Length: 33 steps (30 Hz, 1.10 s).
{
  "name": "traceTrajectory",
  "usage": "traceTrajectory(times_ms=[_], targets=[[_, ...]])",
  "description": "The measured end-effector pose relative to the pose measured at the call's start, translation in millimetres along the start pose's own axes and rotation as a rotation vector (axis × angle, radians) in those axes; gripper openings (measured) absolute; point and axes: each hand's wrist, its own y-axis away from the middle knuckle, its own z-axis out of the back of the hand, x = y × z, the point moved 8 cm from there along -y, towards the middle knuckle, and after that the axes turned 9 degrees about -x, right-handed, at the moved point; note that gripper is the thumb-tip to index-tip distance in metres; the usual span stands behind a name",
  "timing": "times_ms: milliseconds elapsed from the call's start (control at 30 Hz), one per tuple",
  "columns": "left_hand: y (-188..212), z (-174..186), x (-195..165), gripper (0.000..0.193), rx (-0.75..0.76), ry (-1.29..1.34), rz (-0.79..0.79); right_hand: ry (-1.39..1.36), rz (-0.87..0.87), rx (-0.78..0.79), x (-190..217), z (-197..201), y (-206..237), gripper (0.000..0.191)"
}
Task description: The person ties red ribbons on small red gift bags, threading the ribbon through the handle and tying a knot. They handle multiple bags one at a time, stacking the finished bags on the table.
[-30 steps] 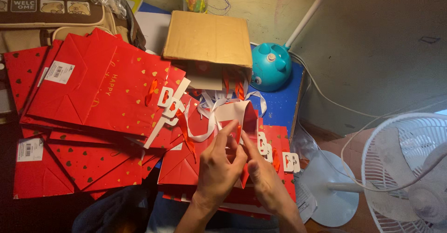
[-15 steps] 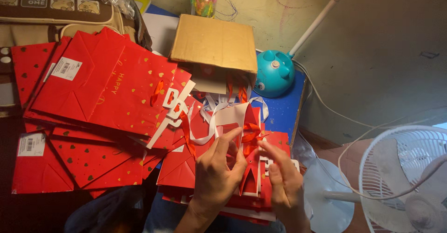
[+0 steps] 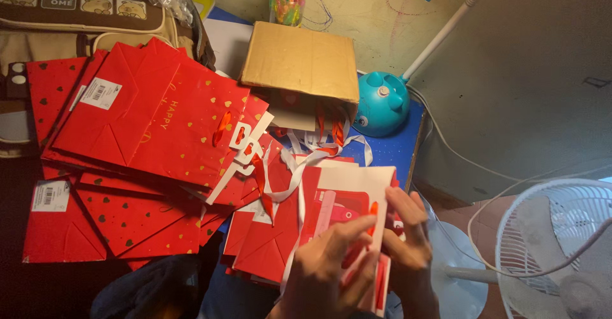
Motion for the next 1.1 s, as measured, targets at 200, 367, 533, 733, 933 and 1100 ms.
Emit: traceTrajectory(times_ms=[200, 367, 533, 733, 933, 1100], targets=[[45.7, -3.4, -14.1, 0.021, -0.059, 0.242, -0.009, -0.124, -0.093, -0.286, -16.2, 52.9, 9.9, 0.02], [50.9, -14.7, -22.1, 0.019, -0.077, 0.109, -0.336, 0.032, -0.394, -0.538, -42.6, 66.8, 49.2, 0.029], [38.8, -20.1, -33.4, 0.017, -0.094, -0.011, -0.495, -0.704, -0.725, -0.726, -89.1, 42.3, 97.0, 0.021], [18.6, -35.9, 18.6, 0.037, 0.097, -0.344, -0.107, -0.588, -1.01, -0.023, -79.6, -21.0, 84.3, 0.027], [13.1, -51.0, 73.9, 0.064, 0.198, -0.549, 0.014, -0.16, -0.795, 0.138, -64.6, -19.0, 19.7, 0.03], [22.9, -61.3, 89.4, 0.072, 0.281, -0.662, 0.054, -0.164, -0.403, 0.197, -59.9, -80.8, -46.3, 0.017]])
